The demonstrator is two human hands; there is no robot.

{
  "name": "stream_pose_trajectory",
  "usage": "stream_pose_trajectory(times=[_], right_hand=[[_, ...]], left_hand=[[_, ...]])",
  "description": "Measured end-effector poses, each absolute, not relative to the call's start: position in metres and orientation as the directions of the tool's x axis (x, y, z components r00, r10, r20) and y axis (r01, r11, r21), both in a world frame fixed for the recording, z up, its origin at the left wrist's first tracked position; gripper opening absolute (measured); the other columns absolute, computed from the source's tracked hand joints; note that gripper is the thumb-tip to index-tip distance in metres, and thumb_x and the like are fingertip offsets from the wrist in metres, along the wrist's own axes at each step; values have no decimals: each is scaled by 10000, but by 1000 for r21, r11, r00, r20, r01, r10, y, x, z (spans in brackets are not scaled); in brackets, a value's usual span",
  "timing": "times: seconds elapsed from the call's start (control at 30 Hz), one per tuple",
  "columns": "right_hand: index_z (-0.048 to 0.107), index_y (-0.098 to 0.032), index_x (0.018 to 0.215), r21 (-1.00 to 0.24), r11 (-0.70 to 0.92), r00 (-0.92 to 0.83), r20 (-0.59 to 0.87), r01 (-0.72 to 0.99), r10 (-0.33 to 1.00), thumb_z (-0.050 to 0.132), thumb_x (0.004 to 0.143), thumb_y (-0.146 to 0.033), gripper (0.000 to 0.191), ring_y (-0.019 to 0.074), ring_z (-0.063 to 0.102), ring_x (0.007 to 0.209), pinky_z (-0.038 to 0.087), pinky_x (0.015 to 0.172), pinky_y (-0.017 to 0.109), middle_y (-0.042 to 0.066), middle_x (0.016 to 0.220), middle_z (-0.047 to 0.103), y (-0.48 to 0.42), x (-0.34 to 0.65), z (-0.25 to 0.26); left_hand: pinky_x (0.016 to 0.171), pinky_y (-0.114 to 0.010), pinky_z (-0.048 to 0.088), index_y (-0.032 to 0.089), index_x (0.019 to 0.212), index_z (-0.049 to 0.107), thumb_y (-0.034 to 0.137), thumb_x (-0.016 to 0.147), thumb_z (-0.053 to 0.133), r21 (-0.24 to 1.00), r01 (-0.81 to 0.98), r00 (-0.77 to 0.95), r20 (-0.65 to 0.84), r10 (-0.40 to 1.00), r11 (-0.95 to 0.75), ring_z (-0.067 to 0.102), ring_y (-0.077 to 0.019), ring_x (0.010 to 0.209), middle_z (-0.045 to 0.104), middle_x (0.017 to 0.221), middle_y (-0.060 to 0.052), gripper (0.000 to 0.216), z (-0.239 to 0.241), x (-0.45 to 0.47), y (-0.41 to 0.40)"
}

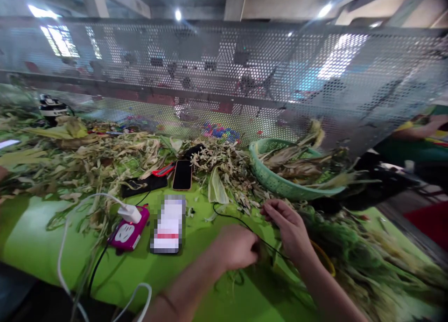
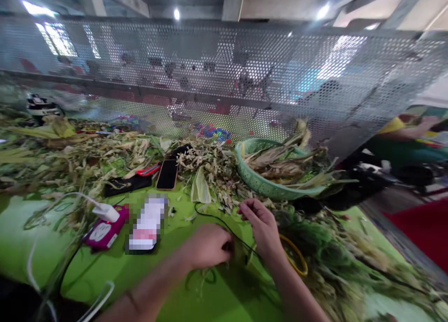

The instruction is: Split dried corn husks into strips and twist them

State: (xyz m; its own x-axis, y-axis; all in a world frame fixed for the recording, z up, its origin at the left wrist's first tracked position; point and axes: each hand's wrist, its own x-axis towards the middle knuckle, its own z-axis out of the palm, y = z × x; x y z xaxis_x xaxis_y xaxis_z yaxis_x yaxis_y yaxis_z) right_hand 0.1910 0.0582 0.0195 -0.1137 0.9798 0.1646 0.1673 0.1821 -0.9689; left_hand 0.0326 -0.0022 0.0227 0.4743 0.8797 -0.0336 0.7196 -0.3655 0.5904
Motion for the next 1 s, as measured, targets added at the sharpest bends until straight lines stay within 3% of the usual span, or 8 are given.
stream_pose_trajectory(times=[0.23, 0.43, 0.63, 0.77, 1.0], right_hand=[[626, -188, 860, -877, 290, -208, 224, 383, 952, 611, 777, -402, 230, 175, 571, 712, 444, 653, 263, 24, 760, 637, 65, 185, 17], [639, -210, 952, -638, 460, -480, 157, 618, 863, 565, 796, -320, 204, 185, 604, 772, 445, 704, 277, 27, 866, 670, 79, 162, 22], [652, -231, 870, -406, 448, -444, 110, 797, 889, 647, 724, -327, 175, 178, 594, 715, 374, 604, 248, 8, 789, 666, 91, 138, 24], [643, -211, 753, -428, 472, -459, 142, 771, 877, 586, 743, -245, 67, 169, 583, 723, 382, 637, 245, 10, 778, 656, 97, 148, 23], [634, -193, 866, -563, 502, -486, 194, 656, 852, 503, 763, -193, 166, 172, 582, 728, 398, 651, 247, 24, 806, 655, 90, 158, 16]], left_hand=[[674, -290, 456, 206, 905, 698, 372, 742, 564, 554, 766, 369, 36, 929, -326, 636, -225, 797, 706, 881, -84, 268, 28, 26, 0], [691, -289, 436, 191, 833, 707, 368, 812, 510, 582, 767, 354, -33, 935, -270, 637, -210, 761, 704, 784, -84, 266, 34, 22, 3], [637, -278, 413, 187, 766, 712, 362, 774, 571, 626, 739, 315, 4, 949, -248, 625, -206, 684, 689, 705, -76, 225, 28, 21, 4], [628, -274, 402, 195, 789, 696, 297, 782, 570, 684, 690, 220, 114, 969, -237, 607, -192, 683, 689, 746, -65, 162, 28, 19, 7], [673, -266, 399, 197, 785, 651, 243, 797, 570, 734, 646, 66, 221, 973, -211, 580, -180, 782, 670, 825, -51, 94, 31, 16, 13]])
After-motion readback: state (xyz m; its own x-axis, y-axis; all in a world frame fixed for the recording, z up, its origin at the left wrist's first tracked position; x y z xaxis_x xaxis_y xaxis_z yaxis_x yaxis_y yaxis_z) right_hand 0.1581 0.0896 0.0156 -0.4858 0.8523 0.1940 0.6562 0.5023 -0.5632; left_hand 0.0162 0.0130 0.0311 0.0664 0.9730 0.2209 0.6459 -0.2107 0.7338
